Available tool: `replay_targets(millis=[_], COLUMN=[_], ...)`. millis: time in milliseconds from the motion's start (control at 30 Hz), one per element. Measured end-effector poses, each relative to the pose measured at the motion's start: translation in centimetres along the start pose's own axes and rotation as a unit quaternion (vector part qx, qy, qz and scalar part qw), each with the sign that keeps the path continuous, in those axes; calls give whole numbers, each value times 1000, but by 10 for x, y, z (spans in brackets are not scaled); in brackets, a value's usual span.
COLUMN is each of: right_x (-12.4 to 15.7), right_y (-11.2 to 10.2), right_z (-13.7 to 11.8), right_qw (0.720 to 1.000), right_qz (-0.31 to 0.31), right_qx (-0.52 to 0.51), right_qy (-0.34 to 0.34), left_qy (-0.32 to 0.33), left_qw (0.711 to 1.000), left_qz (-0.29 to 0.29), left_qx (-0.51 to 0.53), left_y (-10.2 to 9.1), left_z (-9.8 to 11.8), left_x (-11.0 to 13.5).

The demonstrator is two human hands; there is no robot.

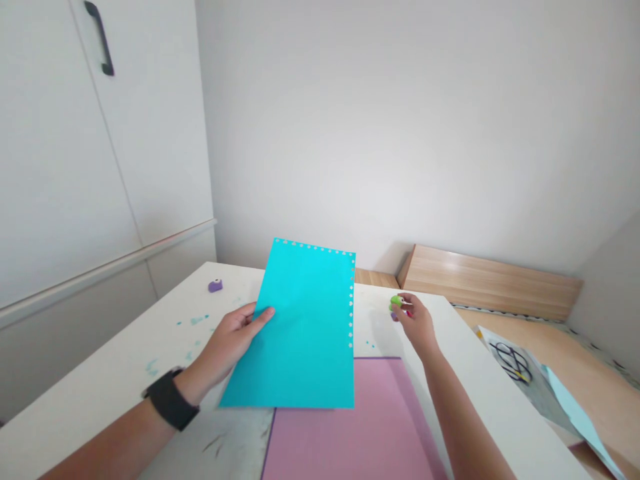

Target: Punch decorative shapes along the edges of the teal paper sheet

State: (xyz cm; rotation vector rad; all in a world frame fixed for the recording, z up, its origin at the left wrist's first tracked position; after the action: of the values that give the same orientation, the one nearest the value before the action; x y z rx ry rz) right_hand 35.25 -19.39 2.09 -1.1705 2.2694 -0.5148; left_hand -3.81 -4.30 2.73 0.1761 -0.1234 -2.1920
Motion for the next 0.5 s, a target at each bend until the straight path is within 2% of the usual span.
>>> replay_targets(millis=[67, 133, 233, 333, 500], right_x=[12, 26, 44, 54, 60], right_y=[32, 60, 86, 94, 90], right_z=[-33, -58, -75, -76, -71], right_qw=[989, 974, 965, 967, 972], right_qz=[-85, -147, -179, -169, -169], right_qx=[-113, -167, -188, -186, -158], right_qy=[-42, -49, -46, -42, -46], left_qy=[15, 34, 73, 101, 119], left_qw=[1000, 998, 991, 983, 976], left_qz=[20, 35, 46, 58, 57], left_qx=[-9, -41, -104, -142, -173], left_y=[-2, -5, -9, -13, -16], left_z=[4, 8, 16, 20, 15], left_x=[1, 2, 3, 3, 0])
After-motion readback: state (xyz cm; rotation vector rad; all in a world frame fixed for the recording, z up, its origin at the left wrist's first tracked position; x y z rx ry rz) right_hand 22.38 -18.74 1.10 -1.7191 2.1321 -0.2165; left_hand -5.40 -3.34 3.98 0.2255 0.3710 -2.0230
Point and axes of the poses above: each hand's wrist, its own x-axis away from the middle knuckle, its own y-axis out of the palm, z = x × y, the point moved 3 cm from there along -x, towards the middle knuckle, and after that the axes turned 11 degrees about -z, right-handed, at the moved point
